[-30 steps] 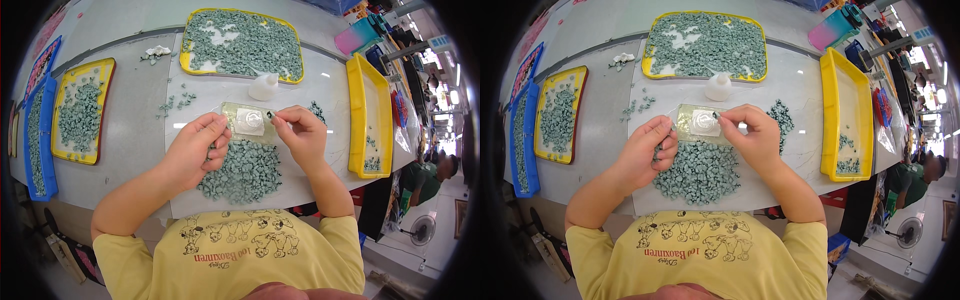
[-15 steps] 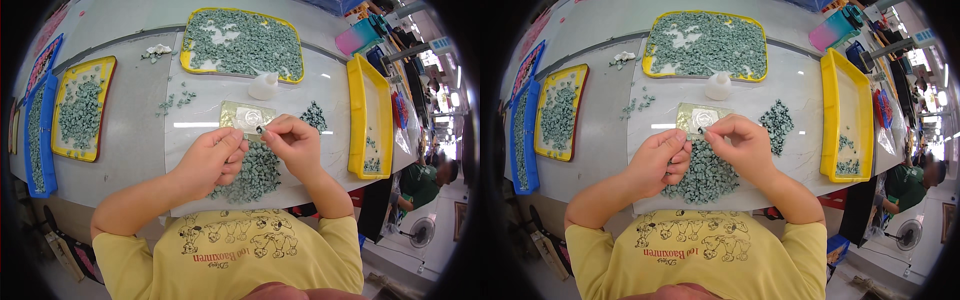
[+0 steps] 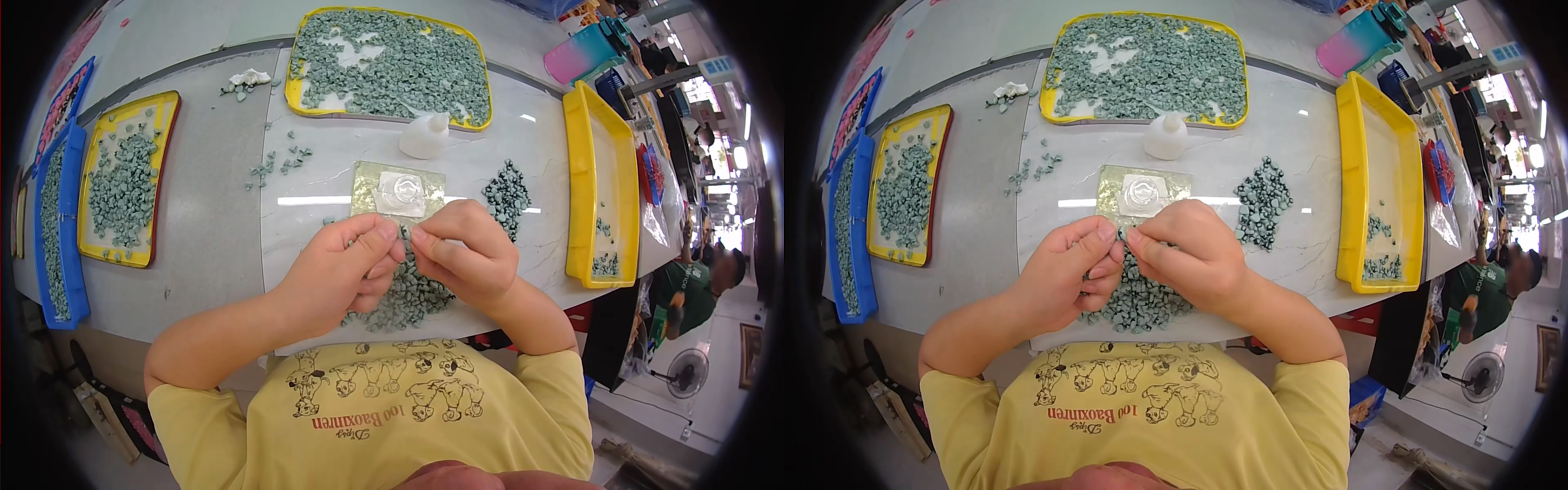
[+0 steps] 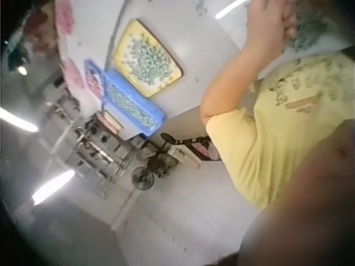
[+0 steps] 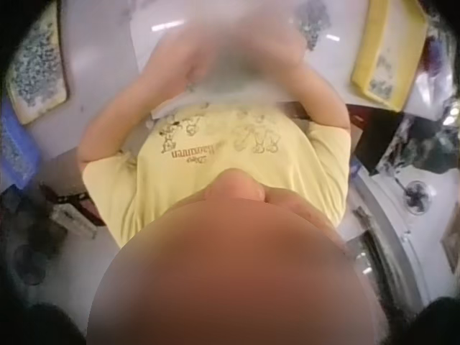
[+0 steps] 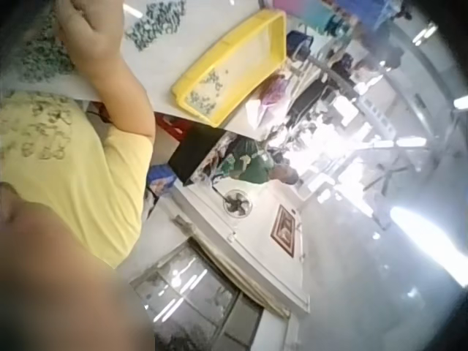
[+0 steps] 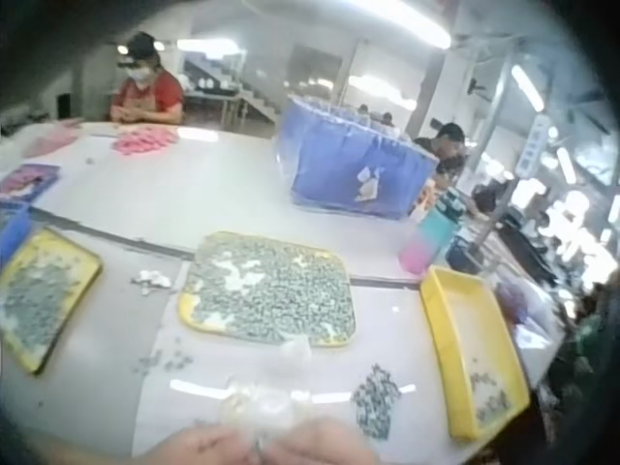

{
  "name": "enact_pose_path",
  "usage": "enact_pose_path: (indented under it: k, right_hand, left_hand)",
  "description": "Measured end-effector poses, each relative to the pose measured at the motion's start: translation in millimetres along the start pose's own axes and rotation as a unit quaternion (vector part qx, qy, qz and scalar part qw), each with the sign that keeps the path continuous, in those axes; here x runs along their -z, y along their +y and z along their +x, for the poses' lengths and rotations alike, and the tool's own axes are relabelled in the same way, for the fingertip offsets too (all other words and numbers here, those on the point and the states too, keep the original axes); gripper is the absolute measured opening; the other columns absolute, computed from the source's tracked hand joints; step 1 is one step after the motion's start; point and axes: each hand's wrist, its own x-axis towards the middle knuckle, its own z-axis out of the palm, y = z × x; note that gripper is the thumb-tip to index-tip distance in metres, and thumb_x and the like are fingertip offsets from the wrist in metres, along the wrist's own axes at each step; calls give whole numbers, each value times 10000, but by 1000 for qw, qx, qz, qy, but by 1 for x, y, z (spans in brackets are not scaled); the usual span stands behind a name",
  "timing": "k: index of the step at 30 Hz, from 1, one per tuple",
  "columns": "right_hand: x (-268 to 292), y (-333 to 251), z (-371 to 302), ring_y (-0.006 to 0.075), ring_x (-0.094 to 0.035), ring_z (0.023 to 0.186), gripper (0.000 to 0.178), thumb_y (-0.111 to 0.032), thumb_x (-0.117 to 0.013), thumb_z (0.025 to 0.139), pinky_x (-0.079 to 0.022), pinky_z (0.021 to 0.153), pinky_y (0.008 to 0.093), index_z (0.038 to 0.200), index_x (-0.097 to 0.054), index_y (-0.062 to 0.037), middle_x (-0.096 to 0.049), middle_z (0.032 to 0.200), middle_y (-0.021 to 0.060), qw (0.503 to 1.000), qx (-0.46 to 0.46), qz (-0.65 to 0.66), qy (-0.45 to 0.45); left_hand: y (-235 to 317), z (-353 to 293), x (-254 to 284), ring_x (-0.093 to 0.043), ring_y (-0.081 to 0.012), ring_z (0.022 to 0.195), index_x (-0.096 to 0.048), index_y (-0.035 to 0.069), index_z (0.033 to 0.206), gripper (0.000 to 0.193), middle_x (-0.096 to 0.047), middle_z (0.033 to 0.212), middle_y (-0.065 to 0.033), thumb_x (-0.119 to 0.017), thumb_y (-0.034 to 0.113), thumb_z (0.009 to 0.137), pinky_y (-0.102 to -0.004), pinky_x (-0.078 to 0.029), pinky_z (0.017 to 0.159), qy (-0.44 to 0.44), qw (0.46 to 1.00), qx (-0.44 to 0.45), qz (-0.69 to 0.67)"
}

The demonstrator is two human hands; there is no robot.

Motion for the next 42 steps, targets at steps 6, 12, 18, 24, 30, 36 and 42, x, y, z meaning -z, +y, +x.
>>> enact_pose_path:
  k: [6, 12, 18, 24, 30, 36, 42]
  right_hand:
    - [-4, -1, 1, 211, -580, 700, 261, 95, -683, 639, -474, 609, 299, 883, -633, 17, -617, 839, 107, 999, 27, 36, 23]
    - [-6, -10, 5, 233, -608, 733, 300, 120, -667, 644, -499, 640, 304, 923, -633, 17, -627, 863, 122, 993, -78, 83, 23]
    - [-7, -8, 3, 226, -606, 717, 303, 122, -670, 635, -499, 633, 298, 915, -636, 13, -628, 851, 121, 993, -68, 98, 21]
    - [3, -5, 3, 210, -606, 713, 297, 114, -671, 634, -488, 624, 281, 911, -639, 11, -630, 831, 113, 992, -89, 88, -21]
    - [46, 21, 6, 203, -615, 735, 210, 70, -624, 714, -484, 636, 280, 909, -646, -5, -644, 834, 92, 961, -259, 24, -94]
    - [66, 42, -9, 265, -595, 733, 154, 6, -607, 759, -478, 654, 307, 910, -637, -11, -624, 833, 120, 908, -332, -197, -160]
    - [57, 39, -10, 269, -578, 742, 137, -16, -612, 744, -472, 668, 325, 881, -624, -7, -597, 820, 122, 884, -358, -223, -203]
  left_hand:
    - [-3, -8, -2, -302, -52, 521, -461, 65, 845, 247, -362, 620, 44, -444, 286, 955, -206, -267, 445, 33, 985, -109, 132]
    - [-4, -11, 1, -482, -118, 610, -535, 20, 839, 222, -527, 678, -36, -500, 222, 925, -256, -402, 572, 108, 897, -267, 336]
    - [-9, -6, 3, -475, -182, 589, -543, 21, 834, 189, -530, 682, -82, -517, 193, 908, -284, -398, 560, 132, 832, -347, 412]
    - [-7, -2, 1, -363, -22, 521, -528, 51, 826, 230, -444, 607, 42, -491, 249, 939, -187, -306, 460, 116, 894, -248, 356]
    - [-6, 1, -1, -316, -28, 485, -518, 53, 841, 243, -386, 570, 52, -497, 276, 934, -197, -269, 431, 55, 919, -150, 359]
    - [3, 0, 1, -316, -51, 533, -523, 4, 865, 205, -437, 693, 8, -466, 189, 931, -200, -259, 446, 51, 997, -12, 54]
    - [8, 1, 1, -326, -48, 547, -548, -7, 975, 138, -469, 771, -4, -471, 92, 917, -199, -261, 440, 71, 996, -47, 19]
